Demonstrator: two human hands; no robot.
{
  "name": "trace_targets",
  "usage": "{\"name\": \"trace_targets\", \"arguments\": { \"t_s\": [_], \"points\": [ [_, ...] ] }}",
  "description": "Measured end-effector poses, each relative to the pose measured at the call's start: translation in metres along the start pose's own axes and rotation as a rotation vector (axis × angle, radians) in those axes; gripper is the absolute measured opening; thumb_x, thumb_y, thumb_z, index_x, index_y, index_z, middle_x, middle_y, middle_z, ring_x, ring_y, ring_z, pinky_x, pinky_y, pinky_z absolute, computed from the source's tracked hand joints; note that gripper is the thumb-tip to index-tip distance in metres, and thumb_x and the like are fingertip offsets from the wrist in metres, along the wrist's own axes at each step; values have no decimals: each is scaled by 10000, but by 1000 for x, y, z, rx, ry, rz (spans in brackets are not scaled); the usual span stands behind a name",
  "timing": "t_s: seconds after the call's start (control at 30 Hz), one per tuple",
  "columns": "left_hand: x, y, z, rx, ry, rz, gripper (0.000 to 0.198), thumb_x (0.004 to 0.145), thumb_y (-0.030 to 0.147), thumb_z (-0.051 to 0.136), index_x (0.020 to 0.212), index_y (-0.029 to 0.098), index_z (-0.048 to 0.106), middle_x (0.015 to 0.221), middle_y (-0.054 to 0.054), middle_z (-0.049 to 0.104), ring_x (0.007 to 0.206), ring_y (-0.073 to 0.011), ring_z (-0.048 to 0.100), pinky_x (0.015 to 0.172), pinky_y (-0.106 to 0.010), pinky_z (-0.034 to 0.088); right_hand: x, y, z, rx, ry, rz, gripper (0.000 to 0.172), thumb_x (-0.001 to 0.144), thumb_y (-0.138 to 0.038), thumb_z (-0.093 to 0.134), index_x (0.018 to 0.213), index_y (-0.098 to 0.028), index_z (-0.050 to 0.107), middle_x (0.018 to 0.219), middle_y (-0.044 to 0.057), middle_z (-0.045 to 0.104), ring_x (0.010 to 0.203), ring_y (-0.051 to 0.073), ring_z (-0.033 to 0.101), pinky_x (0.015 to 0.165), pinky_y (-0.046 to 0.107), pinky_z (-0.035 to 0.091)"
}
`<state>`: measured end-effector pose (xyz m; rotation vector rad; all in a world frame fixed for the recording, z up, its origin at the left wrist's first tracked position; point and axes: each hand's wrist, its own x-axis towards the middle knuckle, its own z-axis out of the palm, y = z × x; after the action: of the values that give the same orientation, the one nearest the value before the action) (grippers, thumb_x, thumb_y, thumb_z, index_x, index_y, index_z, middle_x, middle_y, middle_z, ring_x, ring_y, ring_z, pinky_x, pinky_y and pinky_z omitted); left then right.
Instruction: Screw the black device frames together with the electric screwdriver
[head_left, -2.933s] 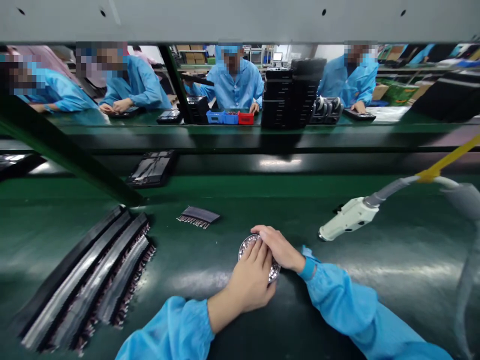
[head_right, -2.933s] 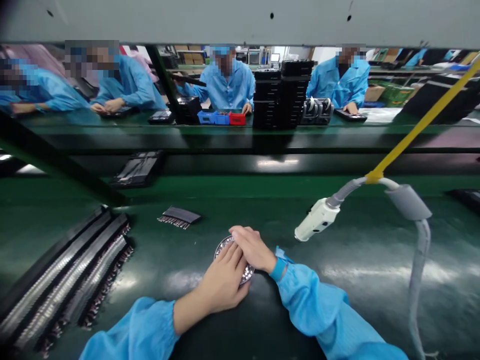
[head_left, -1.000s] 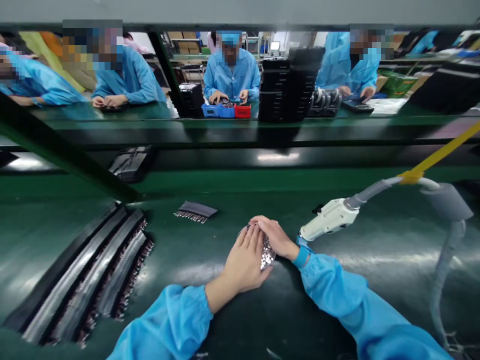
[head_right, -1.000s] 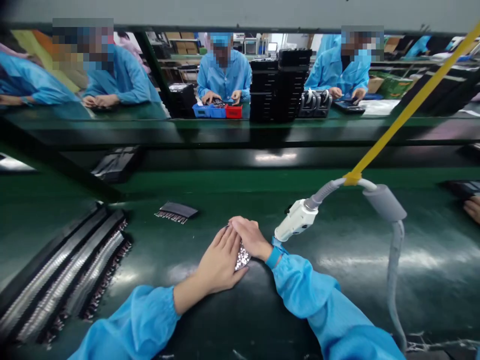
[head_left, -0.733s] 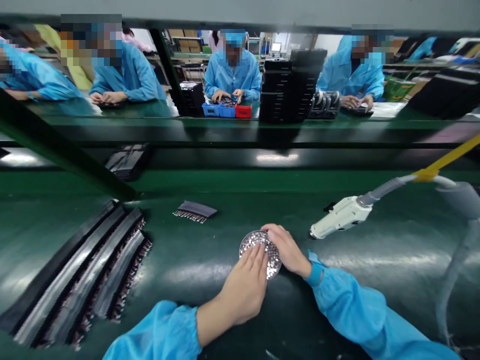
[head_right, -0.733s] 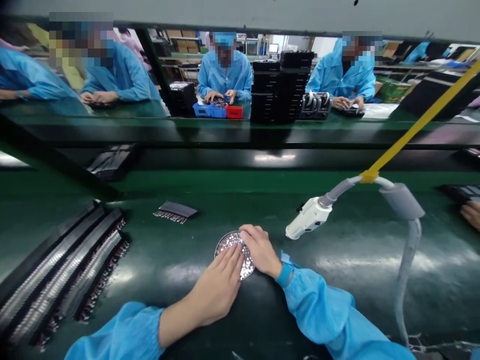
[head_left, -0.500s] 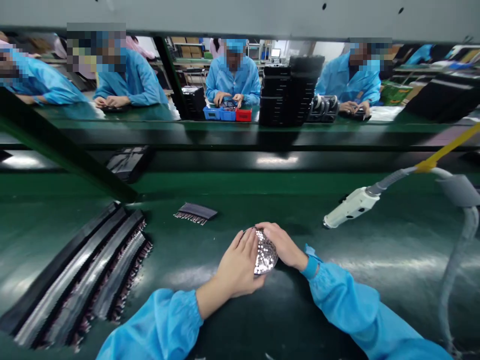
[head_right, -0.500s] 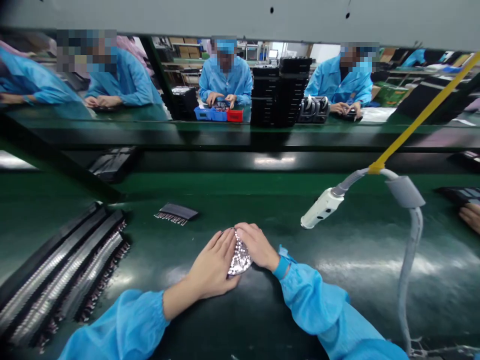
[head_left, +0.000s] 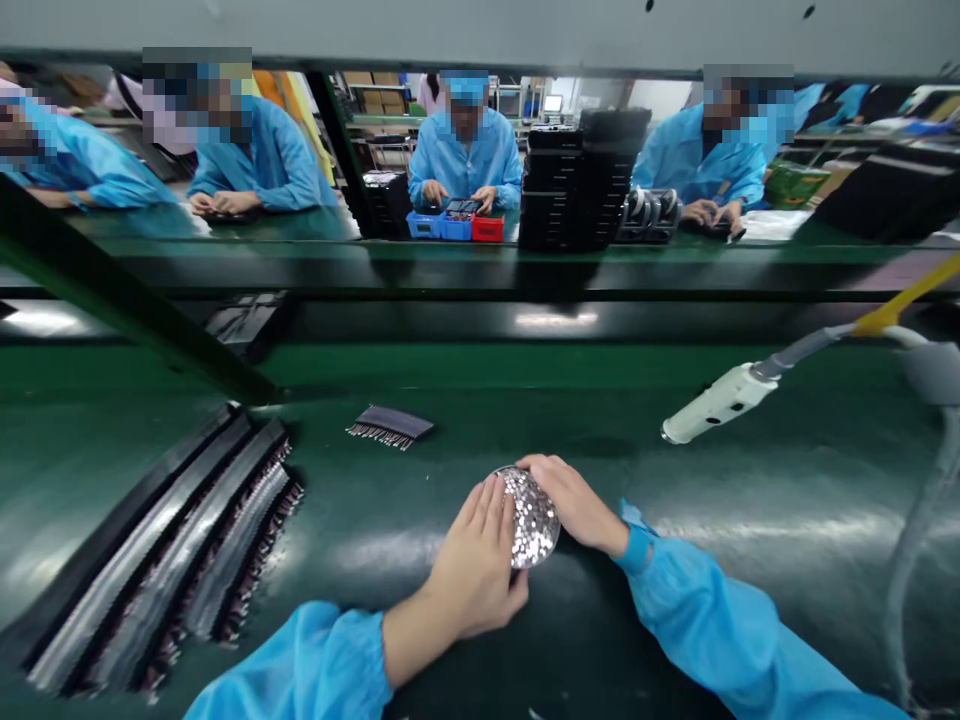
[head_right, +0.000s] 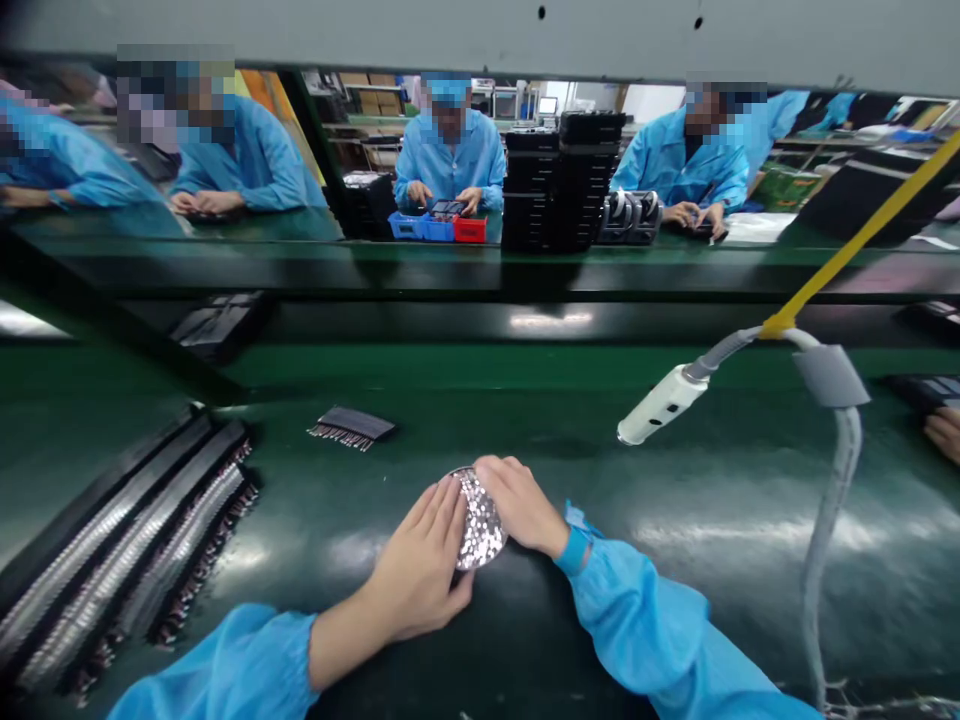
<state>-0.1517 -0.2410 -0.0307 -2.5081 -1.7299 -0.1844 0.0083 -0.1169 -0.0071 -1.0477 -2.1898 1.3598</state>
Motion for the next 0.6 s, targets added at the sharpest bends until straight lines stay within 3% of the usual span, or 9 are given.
{"name": "trace_targets", "arguments": {
  "t_s": [0.1,0.17,0.3,0.37,0.47,0.6],
  "points": [
    [-13,13,-2,7,-1,96,647,942,382,480,1427,-45,506,1515,-299,453,1445,-426,416,1239,-510,218,-17,4,-2,4,15,38,476,1016,-549,329,1118,-267,699,1176,69,717,1142,267,597,1081,483,408],
    [-7,18,-2,-19,-27,140,628,948,361,464,1434,-36,503,1515,-284,464,1455,-408,409,1249,-493,197,-13,1,-1,3,-3,33,453,1010,-547,360,1153,-276,693,1203,64,713,1171,269,591,1094,493,394],
    [16,5,-2,-112,-75,56,856,842,526,551,1460,-59,459,1539,-299,425,1473,-437,365,1262,-519,191,10,-7,3,21,-84,-24,438,1012,-514,361,1164,-268,689,1228,67,710,1195,265,590,1119,490,382],
    [17,-5,-2,-118,-74,22,922,799,537,579,1464,-86,435,1552,-316,390,1488,-443,331,1262,-525,199,11,-4,3,29,-67,-19,454,1019,-504,330,1142,-263,694,1227,69,708,1194,266,589,1117,479,394],
    [0,-7,-2,-72,-53,23,840,826,451,566,1453,-94,442,1545,-321,398,1488,-438,334,1251,-527,213,-6,5,-2,36,23,8,461,1024,-509,320,1132,-266,696,1202,67,711,1171,267,597,1090,464,424],
    [-13,16,0,0,7,89,656,904,349,514,1401,-79,511,1492,-327,467,1433,-445,422,1234,-534,195,-16,7,-6,10,38,58,438,1003,-530,377,1139,-265,698,1188,67,712,1164,271,607,1094,481,419]
  ]
}}
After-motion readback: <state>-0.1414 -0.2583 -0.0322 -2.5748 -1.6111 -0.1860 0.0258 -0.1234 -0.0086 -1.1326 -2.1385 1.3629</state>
